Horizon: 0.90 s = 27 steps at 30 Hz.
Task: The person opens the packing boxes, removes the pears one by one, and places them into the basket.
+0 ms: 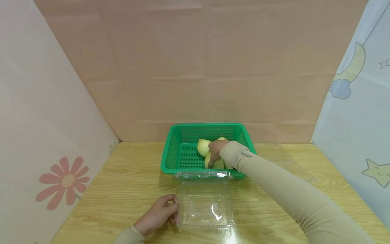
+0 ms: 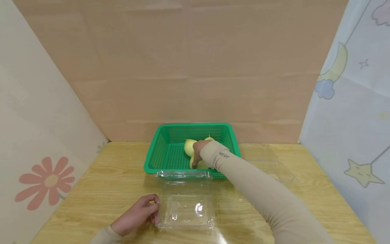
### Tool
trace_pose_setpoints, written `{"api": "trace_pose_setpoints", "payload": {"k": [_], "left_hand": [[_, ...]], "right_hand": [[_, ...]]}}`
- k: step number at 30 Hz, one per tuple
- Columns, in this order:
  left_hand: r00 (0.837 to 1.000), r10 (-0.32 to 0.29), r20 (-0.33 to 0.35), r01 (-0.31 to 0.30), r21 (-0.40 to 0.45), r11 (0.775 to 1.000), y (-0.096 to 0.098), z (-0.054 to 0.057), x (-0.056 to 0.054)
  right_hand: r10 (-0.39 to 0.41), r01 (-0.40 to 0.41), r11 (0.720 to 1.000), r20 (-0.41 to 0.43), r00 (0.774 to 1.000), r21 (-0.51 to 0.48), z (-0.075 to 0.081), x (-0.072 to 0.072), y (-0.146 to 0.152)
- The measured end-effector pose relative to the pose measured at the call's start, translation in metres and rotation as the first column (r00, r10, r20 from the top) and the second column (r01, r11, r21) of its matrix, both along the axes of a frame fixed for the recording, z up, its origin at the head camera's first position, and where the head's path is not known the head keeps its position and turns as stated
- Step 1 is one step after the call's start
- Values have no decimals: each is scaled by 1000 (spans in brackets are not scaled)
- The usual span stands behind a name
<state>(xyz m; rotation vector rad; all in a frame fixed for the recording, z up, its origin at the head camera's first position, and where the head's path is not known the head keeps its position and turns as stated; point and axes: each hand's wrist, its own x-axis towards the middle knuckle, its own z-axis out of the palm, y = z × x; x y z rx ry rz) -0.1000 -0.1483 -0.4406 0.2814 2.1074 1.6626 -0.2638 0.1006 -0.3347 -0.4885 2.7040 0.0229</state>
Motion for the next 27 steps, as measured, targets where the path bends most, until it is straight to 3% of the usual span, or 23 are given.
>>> {"api": "trace_pose_setpoints", "payload": {"k": [8,17,22,27], "left_hand": [[1000,-2,27,1,41,999,-6,-7,1],[1000,12,-6,-12,29,1000,-18,-7,3],[999,33,-20,-33,-3,999,-29,-9,4],[997,80,-17,-81,-60,995,-45,-9,4]], "right_hand": [[1,-1,1000,14,1000,-5,3,0,12],[-62,82,982,120,991,-172,15,3,42],[-16,32,964,62,998,-264,22,13,59],[29,-58,930,-85,996,-364,21,37,72]]}}
